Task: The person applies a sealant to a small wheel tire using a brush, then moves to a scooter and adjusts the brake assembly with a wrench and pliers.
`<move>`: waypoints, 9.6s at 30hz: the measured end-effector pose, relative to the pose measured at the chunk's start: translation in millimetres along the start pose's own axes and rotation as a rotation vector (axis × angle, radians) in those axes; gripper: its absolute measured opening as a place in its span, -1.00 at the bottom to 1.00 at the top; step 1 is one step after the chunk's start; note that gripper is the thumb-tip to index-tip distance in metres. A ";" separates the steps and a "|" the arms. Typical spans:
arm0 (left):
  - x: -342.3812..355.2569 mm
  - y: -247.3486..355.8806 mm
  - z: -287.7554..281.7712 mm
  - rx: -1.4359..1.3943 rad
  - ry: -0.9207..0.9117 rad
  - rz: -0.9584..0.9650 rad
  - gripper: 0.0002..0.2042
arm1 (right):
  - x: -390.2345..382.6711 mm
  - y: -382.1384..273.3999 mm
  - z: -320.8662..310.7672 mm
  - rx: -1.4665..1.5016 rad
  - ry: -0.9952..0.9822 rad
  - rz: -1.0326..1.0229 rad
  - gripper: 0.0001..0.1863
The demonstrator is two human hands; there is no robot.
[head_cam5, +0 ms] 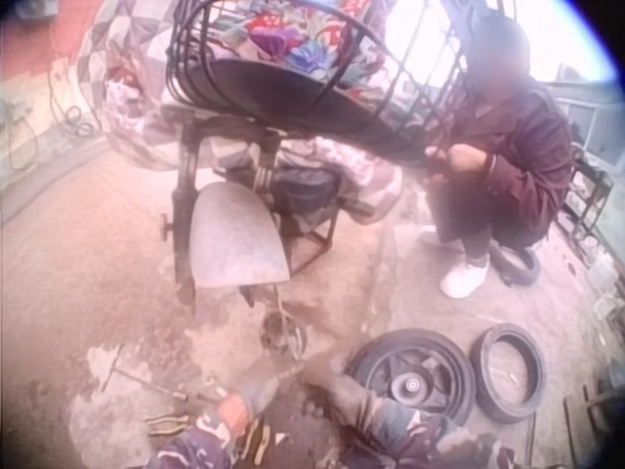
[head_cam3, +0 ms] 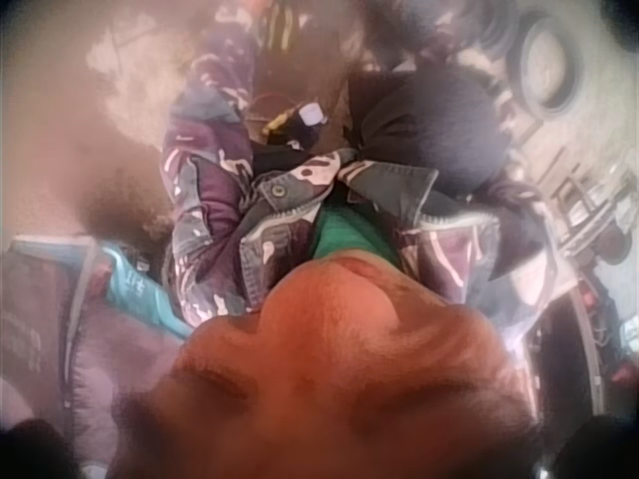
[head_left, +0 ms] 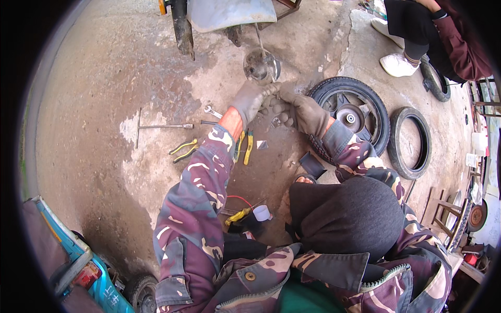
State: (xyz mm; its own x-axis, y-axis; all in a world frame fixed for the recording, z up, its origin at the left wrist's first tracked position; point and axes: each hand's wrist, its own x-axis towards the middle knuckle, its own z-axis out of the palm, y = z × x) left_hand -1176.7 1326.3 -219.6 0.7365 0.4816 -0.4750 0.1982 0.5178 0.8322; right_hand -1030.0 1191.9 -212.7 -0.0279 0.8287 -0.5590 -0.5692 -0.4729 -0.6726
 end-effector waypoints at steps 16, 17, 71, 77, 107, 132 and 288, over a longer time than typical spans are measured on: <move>6.0 -6.5 -1.5 -0.034 -0.007 0.037 -0.67 | -4.9 -4.2 5.5 -0.185 0.110 -0.010 -0.50; 6.4 -6.6 -2.3 -0.030 -0.024 0.036 -0.67 | -2.9 -1.2 7.2 -0.242 0.193 -0.028 -0.50; 2.5 22.2 -20.4 0.463 0.066 0.260 -0.58 | -7.8 -1.1 1.3 -0.179 0.272 -0.134 -0.62; -19.4 31.0 -11.8 1.168 -0.119 0.734 -0.38 | -20.7 -13.1 -0.5 -0.147 0.234 -0.112 -0.71; -6.3 29.6 -10.8 1.239 0.039 0.910 -0.75 | -25.2 -56.3 16.9 -0.910 0.404 -0.276 -0.65; -5.1 32.1 -18.1 1.257 0.025 0.870 -0.77 | -31.4 -43.4 32.3 -1.065 0.468 -0.388 -0.64; 0.9 18.2 -27.9 1.225 0.008 0.829 -0.74 | -8.9 -17.2 14.3 -0.442 0.287 -0.073 -0.53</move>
State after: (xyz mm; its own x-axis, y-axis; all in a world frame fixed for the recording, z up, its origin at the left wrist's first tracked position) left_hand -1190.4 1355.8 -212.8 0.9070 0.3407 0.2477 0.1448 -0.8045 0.5760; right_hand -1031.8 1196.9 -189.1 0.2604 0.7780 -0.5717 -0.1590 -0.5495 -0.8202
